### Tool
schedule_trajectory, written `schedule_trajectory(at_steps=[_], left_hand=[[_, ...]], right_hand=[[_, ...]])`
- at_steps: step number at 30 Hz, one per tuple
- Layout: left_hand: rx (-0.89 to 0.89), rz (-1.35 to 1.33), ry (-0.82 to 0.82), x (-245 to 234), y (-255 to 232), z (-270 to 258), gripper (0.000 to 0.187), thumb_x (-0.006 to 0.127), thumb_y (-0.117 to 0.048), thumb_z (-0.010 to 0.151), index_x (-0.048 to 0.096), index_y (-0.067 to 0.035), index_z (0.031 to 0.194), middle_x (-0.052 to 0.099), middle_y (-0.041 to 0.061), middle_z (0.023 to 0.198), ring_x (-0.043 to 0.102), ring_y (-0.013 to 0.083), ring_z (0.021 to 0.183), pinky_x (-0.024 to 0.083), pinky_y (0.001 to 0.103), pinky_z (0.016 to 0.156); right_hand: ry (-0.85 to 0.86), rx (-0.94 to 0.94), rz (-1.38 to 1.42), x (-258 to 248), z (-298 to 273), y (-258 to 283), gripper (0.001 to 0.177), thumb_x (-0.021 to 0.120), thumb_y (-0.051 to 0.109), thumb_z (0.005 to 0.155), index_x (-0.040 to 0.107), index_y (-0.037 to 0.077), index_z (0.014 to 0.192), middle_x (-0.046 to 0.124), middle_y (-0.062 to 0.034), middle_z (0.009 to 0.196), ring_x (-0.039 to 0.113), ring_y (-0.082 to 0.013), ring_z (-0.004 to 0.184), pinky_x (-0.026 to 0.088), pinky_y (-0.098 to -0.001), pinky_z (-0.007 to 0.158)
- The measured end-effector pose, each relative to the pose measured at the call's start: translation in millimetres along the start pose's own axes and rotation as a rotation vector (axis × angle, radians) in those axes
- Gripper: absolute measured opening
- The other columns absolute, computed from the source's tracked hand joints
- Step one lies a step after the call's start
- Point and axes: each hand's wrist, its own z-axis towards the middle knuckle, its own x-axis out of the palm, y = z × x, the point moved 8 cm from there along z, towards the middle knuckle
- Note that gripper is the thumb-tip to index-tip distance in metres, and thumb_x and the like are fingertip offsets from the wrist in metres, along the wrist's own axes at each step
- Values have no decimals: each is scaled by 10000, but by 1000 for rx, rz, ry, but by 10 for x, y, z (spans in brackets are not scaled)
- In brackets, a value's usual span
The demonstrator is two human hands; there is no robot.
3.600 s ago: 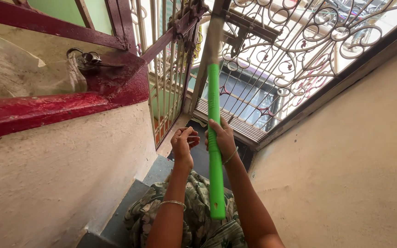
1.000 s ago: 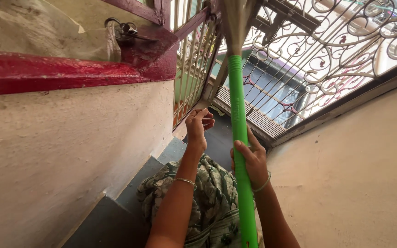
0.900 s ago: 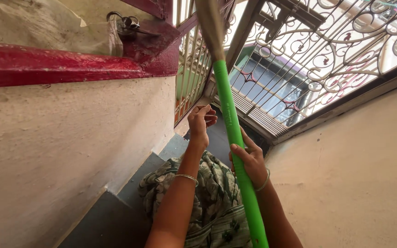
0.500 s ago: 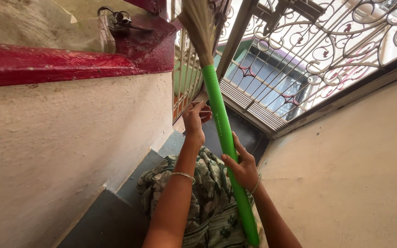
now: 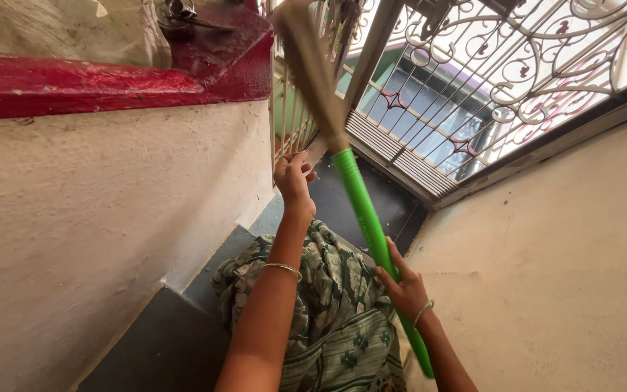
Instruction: The person sweeps the staircase steps and adjacent wall using a broom.
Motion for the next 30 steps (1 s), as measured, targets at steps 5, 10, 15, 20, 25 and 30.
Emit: schedule_trajectory(at_steps=[5,10,15,20,25,30], left_hand=[[18,11,2,42,-21,16,93,680,-147,885,595,-117,865,569,-8,837,550,100,772,502,255,631],[-15,32,-10,8,63,73,88,687,-141,885,606,-108,872,573,1,829,555,105,768,487,251,601],[10,-3,10,23,56,89,64,656,-162,895,626,-105,901,610,2,867,571,109,786,510,253,631],[4,-5,-6,1,32,59,80,649,-164,889,638,-97,930,619,3,895,582,125,806,503,264,658],[-42,25,-24,4,52,79,79,660,-165,895,636,-106,942,610,-3,912,575,126,818,499,266,662],[-18,5,6,47,98,35,71,668,-165,896,624,-113,916,611,-3,881,579,116,802,511,261,660]], right_hand=[[-4,22,-199,193,215,-354,658,719,347,944,462,342,1549,779,-219,1053,734,-272,949,570,-375,798],[-94,0,11,115,-19,-271,617,692,351,914,510,288,1500,811,-169,983,784,-194,825,602,-329,710],[-108,-68,117,31,-68,49,631,723,307,890,535,186,1479,770,-139,843,703,-155,653,556,-319,574],[-216,-136,-34,-167,131,168,580,749,269,892,570,145,1429,751,-82,793,708,-97,646,556,-306,573],[-301,22,178,-256,182,-65,548,723,256,917,592,145,1438,719,-70,785,634,-129,598,529,-325,524],[-201,9,155,-173,102,-11,580,716,304,909,589,143,1452,686,-87,719,621,-129,572,490,-317,504]])
